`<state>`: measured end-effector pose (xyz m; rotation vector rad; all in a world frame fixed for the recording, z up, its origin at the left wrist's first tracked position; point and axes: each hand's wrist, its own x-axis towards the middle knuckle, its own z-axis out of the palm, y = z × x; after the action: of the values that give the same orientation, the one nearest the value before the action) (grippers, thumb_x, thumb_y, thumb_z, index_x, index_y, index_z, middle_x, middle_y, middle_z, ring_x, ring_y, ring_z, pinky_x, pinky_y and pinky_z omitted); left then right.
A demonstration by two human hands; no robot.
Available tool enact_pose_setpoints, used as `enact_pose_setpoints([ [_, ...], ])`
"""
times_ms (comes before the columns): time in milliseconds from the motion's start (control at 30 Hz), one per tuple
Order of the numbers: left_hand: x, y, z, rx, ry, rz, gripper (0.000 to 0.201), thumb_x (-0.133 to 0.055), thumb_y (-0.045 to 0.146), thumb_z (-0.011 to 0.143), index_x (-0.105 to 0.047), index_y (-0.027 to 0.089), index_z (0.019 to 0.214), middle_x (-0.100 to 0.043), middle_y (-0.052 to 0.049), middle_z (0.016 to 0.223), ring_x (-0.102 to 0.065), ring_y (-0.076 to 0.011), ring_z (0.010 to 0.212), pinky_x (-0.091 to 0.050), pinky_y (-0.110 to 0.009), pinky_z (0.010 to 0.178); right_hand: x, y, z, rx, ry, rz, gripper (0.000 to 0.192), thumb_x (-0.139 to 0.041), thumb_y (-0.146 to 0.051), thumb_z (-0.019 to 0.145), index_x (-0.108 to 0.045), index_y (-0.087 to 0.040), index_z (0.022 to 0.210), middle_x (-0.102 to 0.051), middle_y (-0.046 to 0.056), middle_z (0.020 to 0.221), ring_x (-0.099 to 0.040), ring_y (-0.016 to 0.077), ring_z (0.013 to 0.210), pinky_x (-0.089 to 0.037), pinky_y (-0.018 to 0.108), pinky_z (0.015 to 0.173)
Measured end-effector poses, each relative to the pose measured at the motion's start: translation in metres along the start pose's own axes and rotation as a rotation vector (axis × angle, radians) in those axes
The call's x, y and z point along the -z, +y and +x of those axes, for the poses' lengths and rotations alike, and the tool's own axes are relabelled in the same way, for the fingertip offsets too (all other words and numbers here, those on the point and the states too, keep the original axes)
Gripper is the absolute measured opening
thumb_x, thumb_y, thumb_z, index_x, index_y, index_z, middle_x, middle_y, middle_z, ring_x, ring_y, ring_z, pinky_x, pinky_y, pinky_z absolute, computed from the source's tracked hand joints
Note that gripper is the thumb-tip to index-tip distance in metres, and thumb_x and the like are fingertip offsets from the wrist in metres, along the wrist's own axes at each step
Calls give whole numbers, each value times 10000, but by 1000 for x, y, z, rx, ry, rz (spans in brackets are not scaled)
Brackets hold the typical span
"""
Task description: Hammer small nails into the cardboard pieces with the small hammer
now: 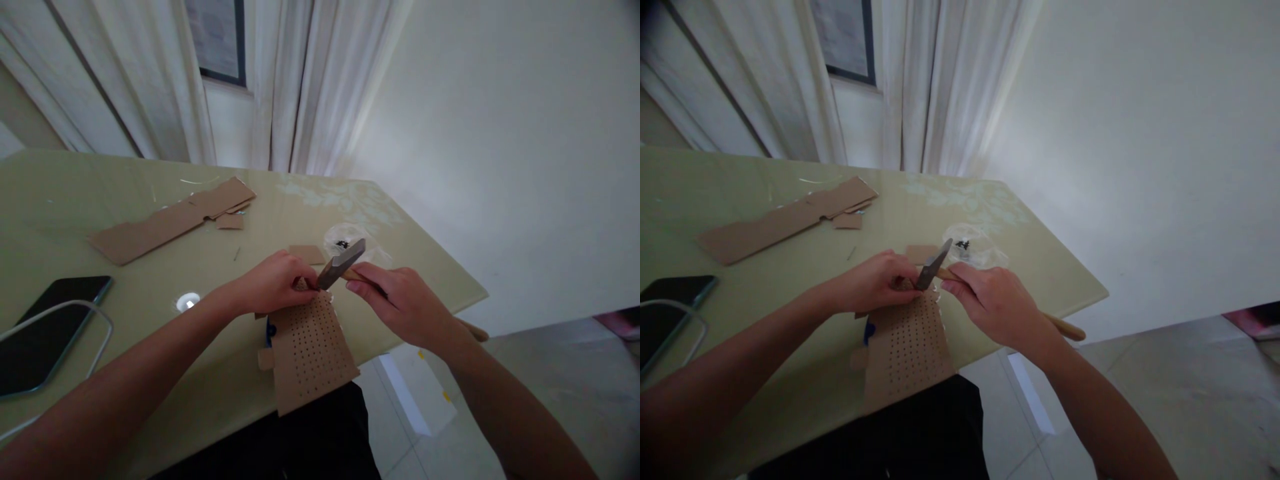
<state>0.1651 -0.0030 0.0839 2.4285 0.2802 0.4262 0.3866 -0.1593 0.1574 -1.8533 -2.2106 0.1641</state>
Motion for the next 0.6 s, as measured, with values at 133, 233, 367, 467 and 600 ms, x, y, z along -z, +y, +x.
enact_pose_setpoints([
  [133,0,-1,1,15,15,-29,119,-747,192,920,-853,211,970,-793,-16,849,-699,-163,760,-441,-277,733,3,0,-2,-1,92,40,358,-514,-487,1167,-745,-219,1116,-674,-10,702,-573,160,564,-336,302,613],
  [233,0,0,1,7,14,-26,105,-743,188,920,-845,208,937,-774,-5,817,-682,-156,745,-434,-275,728,0,0,-3,10,78,50,345,-512,-465,1169,-741,-214,1111,-679,-9,708,-574,159,567,-340,299,612],
  [367,0,1,1,7,-5,-6,124,-734,157,913,-848,205,919,-755,10,767,-650,-141,696,-407,-271,691,-3,0,-4,13,14,7,346,-516,-461,1168,-746,-210,1111,-718,16,757,-634,180,634,-351,303,629],
  [467,0,1,1,10,1,-26,128,-750,163,913,-863,208,954,-808,-12,858,-699,-158,764,-444,-279,747,1,-1,-5,14,86,35,346,-516,-468,1169,-755,-218,1152,-723,7,744,-578,160,571,-356,299,611],
  [600,-1,0,1,-8,8,-36,128,-741,166,922,-859,208,949,-795,-14,855,-693,-158,757,-453,-277,741,0,-2,-4,15,113,66,344,-510,-457,1171,-762,-226,1207,-756,14,777,-591,160,570,-374,297,614],
])
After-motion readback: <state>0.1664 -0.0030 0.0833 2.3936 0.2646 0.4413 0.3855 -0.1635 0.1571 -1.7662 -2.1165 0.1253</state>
